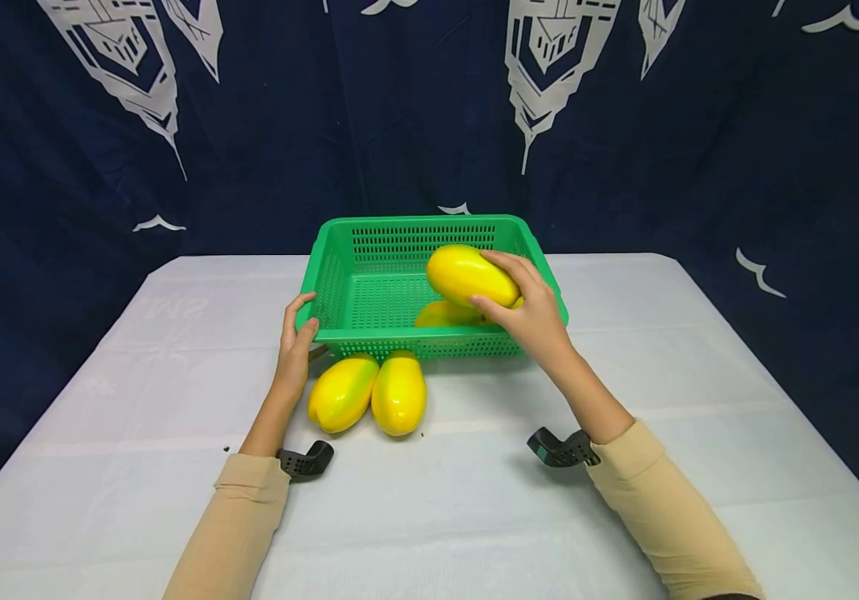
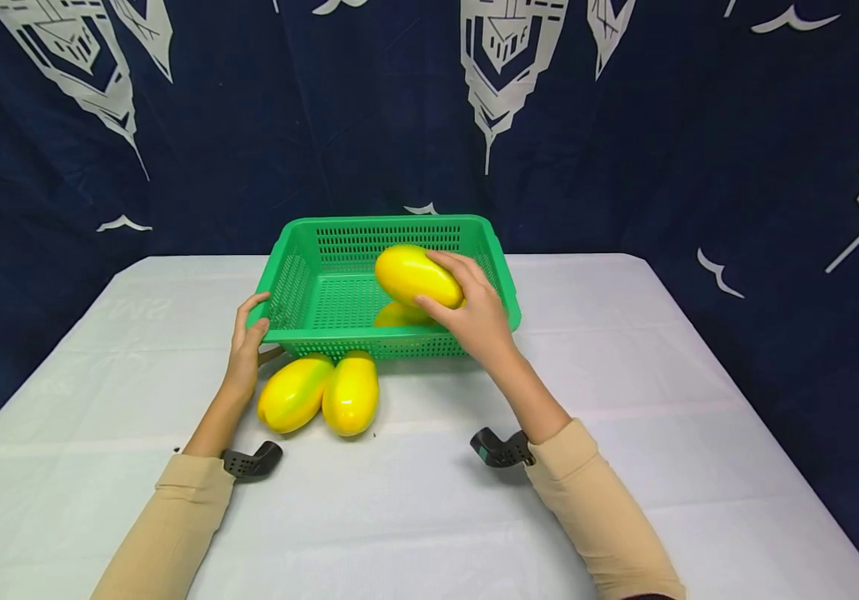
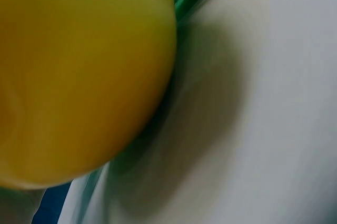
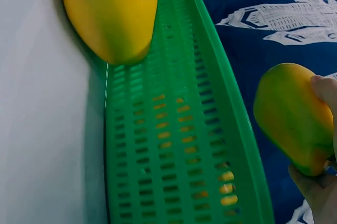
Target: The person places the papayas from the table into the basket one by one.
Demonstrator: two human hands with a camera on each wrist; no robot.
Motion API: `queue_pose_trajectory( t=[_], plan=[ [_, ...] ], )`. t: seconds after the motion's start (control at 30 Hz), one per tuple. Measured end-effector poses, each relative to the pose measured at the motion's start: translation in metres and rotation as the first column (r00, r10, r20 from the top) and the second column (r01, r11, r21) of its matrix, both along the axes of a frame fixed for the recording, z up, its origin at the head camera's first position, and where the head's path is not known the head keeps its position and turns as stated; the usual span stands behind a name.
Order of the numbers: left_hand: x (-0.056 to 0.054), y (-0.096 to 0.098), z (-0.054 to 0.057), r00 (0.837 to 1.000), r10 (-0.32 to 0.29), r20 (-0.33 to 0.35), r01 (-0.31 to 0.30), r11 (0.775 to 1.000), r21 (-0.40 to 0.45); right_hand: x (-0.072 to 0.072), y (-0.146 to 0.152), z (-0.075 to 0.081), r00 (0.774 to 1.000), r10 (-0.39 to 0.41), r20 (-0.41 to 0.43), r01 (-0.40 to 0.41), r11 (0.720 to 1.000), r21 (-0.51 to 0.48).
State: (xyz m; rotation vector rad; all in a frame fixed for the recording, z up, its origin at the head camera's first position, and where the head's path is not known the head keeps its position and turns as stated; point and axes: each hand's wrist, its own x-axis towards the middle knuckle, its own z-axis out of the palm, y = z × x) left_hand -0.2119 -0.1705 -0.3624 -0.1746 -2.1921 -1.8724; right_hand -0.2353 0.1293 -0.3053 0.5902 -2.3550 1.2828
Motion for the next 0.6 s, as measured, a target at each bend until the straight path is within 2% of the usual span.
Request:
queue_pose_trajectory(
  t=[0.13,0.37,0.6],
  plan=[
    [0.0,0.0,0.0,1.0,0.001,0.0,-0.001,1.0,-0.001,-0.007,-0.018,-0.002,1.0,0.022,0.015,-0.023,0.998,0.051],
    [-0.001,-0.001,0.0,1.0,0.002,-0.003,-0.002,1.0,0.004,-0.013,-0.049,-0.006,0.992,0.075,0.103,-0.091,0.982,0.167],
    [-0.002,-0.001,-0.001,1.0,0.004,0.001,-0.004,1.0,0.006,-0.021,-0.063,-0.013,0.982,0.03,0.184,-0.079,0.962,0.263]
  ],
)
